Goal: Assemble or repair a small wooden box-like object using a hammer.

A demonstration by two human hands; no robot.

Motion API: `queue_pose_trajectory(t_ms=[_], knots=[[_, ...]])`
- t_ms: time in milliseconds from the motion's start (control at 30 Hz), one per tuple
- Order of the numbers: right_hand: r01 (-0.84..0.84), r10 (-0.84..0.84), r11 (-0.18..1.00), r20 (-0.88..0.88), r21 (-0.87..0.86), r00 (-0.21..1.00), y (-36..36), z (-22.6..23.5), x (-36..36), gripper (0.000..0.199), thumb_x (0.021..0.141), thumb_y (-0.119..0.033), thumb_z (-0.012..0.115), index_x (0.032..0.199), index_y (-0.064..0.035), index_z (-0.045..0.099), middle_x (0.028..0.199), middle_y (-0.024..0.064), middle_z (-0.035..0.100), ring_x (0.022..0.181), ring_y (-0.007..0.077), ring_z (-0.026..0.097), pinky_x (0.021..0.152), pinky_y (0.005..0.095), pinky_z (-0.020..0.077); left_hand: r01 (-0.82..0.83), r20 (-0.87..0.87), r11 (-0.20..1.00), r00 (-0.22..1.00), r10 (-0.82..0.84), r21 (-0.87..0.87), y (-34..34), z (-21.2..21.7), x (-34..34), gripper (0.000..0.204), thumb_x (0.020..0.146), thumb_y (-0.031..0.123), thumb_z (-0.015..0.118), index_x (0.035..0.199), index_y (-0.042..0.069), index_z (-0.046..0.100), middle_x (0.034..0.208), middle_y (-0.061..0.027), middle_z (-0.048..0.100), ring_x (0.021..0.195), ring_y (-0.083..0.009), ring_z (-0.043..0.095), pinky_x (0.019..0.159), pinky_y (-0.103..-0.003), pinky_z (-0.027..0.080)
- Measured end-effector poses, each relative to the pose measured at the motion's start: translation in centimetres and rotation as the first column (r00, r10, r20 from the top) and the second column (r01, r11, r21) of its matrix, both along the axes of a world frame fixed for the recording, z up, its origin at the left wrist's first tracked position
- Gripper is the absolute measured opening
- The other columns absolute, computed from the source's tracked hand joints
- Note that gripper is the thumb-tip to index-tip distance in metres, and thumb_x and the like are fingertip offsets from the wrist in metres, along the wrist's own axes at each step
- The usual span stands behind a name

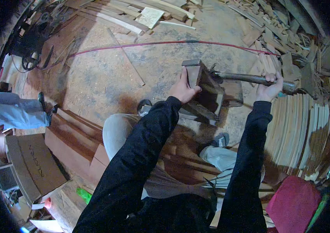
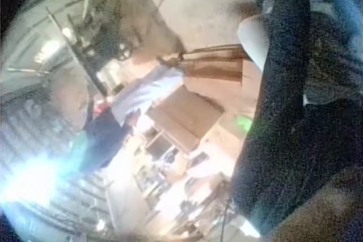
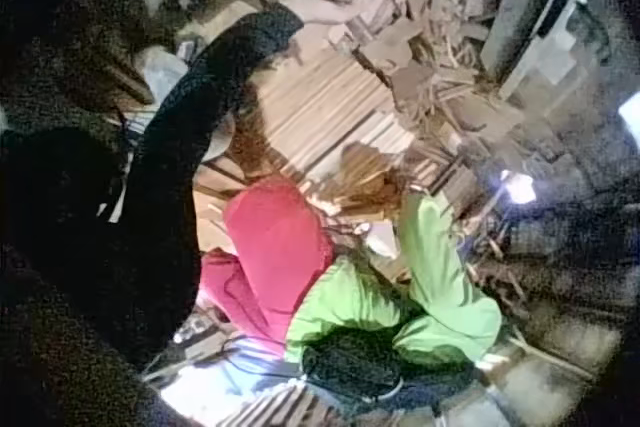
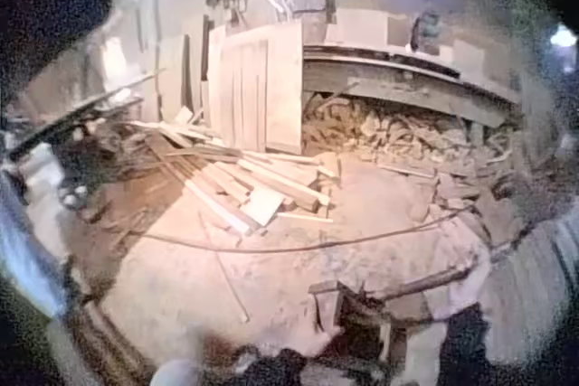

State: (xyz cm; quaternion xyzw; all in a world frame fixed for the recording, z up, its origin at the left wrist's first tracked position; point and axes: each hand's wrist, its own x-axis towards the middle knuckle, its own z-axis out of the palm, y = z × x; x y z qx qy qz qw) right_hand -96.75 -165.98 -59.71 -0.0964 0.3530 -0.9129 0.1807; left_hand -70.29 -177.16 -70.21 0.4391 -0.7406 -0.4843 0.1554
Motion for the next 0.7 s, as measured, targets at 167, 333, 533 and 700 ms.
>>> queue_pose_trajectory(t_ms=[167,333,533,700], knots=[[0.064,-0.058,0.997,-0.118,0.04,0.991,-1.6,1.6,3.7,0.019,0.078,-0.008,0.057,0.067,-0.0104,0.042,0.056,-0.0018,0.038,0.049,0.0106,0.038,0.053,0.0252,0.0366,-0.035,-0.03,0.994,0.999,0.032,-0.106,-0.4,-1.6,0.8,0.103,0.065,0.039,0.069,0.141,0.0,0.011,0.139,-0.0222,0.028,0.121,-0.0367,0.04,0.099,-0.038,0.035],[0.048,-0.048,0.999,-0.041,0.001,0.998,-0.2,0.7,3.1,0.019,0.08,-0.011,0.054,0.069,-0.0118,0.039,0.056,-0.0031,0.036,0.048,0.0101,0.036,0.06,0.0302,0.0398,-0.001,0.008,0.994,1.0,0.002,-0.111,-0.6,-0.6,0.4,0.103,0.065,0.038,0.069,0.14,-0.001,0.012,0.139,-0.0224,0.028,0.121,-0.0369,0.039,0.099,-0.038,0.035],[0.08,-0.081,0.996,0.05,0.027,0.995,1.0,0.2,1.7,0.021,0.078,-0.013,0.056,0.068,-0.0129,0.038,0.054,-0.0033,0.035,0.049,0.0102,0.036,0.06,0.0318,0.0388,0.008,0.028,0.998,1.0,-0.006,-0.065,0.2,0.5,-0.2,0.102,0.065,0.037,0.07,0.14,-0.002,0.013,0.138,-0.0267,0.027,0.123,-0.0376,0.037,0.1,-0.037,0.034],[0.101,-0.093,0.991,-0.102,0.085,0.99,-0.4,2.1,5.7,0.022,0.079,-0.014,0.056,0.069,-0.0125,0.037,0.055,-0.003,0.034,0.051,0.0104,0.036,0.057,0.0299,0.037,0.001,0.01,0.996,1.0,-0.001,-0.087,-0.7,-0.6,0.9,0.102,0.065,0.036,0.07,0.14,-0.001,0.013,0.135,-0.0278,0.03,0.122,-0.0388,0.037,0.099,-0.039,0.035]])
